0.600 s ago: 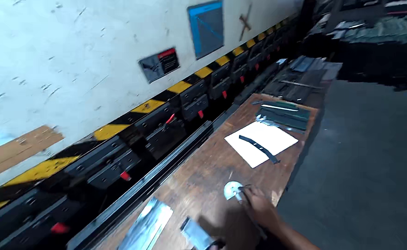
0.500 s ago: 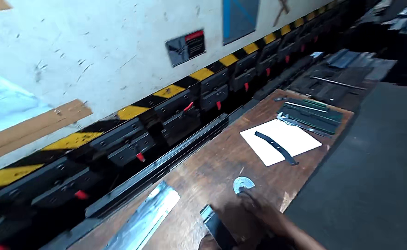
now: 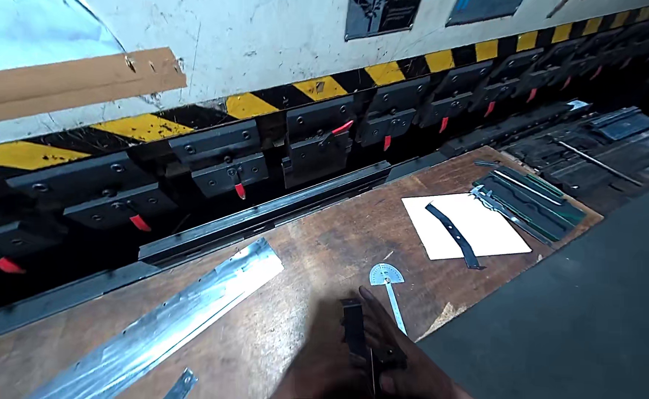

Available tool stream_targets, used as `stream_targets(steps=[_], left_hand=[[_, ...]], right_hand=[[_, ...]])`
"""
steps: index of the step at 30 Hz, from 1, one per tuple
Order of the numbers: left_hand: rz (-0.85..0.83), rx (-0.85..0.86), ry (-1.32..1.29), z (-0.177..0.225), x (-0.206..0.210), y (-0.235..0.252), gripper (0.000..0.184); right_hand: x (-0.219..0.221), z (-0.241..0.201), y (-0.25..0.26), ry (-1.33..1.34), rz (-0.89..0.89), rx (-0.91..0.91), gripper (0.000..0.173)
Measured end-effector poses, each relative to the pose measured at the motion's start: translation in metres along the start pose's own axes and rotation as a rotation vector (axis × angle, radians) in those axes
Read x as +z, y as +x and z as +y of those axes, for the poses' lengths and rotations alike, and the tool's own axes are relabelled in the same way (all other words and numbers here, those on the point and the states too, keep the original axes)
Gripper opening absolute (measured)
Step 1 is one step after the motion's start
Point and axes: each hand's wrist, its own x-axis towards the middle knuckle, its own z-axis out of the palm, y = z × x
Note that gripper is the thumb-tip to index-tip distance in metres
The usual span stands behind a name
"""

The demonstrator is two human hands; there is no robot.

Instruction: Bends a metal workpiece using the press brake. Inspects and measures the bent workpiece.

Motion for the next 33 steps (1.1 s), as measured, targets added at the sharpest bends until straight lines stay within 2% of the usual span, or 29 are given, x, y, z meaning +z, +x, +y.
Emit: stream_targets(steps=[1,3,5,6,10,13,17,20,26,33], left_hand=[[0.116,-0.1,-0.047,-0.002,-0.008,-0.007,0.048],[0.228,-0.254,-0.152,-0.011,-0.014,-0.011,0.095],[0.185,-0.347,-0.275,-0.019,-0.009,-0.007,0.133],[0.146,-0.364,-0.324,-0.022,-0.004,-0.004,0.141],[0.012,-0.336,-0.454,-0.014,-0.002,0.006,0.137],[-0.011,-0.37,-0.437,-0.007,-0.005,0.003,0.137],[0.012,-0.335,-0.347,0.001,-0.01,0.0,0.141],[0.037,-0.382,-0.277,-0.004,-0.011,-0.004,0.143],[0.118,-0.289,-0.148,-0.008,-0.001,-0.011,0.138],[0.208,-0.257,-0.248,-0.009,0.012,-0.012,0.131]], right_hand=[[0.001,0.002,0.001,0.027,0.032,-0.003,0.128],[0.009,0.007,0.001,0.056,0.056,-0.011,0.129],[0.021,0.01,0.003,0.007,-0.001,-0.034,0.132],[0.028,0.011,0.003,-0.018,-0.044,-0.046,0.132],[0.036,0.009,0.0,-0.097,-0.054,-0.01,0.133],[0.037,0.005,-0.004,-0.153,-0.067,0.044,0.135],[0.041,-0.002,-0.001,-0.272,-0.058,0.116,0.146],[0.041,-0.003,-0.001,-0.316,-0.064,0.148,0.136],[0.042,-0.009,-0.002,-0.373,-0.069,0.16,0.129],[0.039,-0.007,-0.003,-0.408,-0.059,0.087,0.121]])
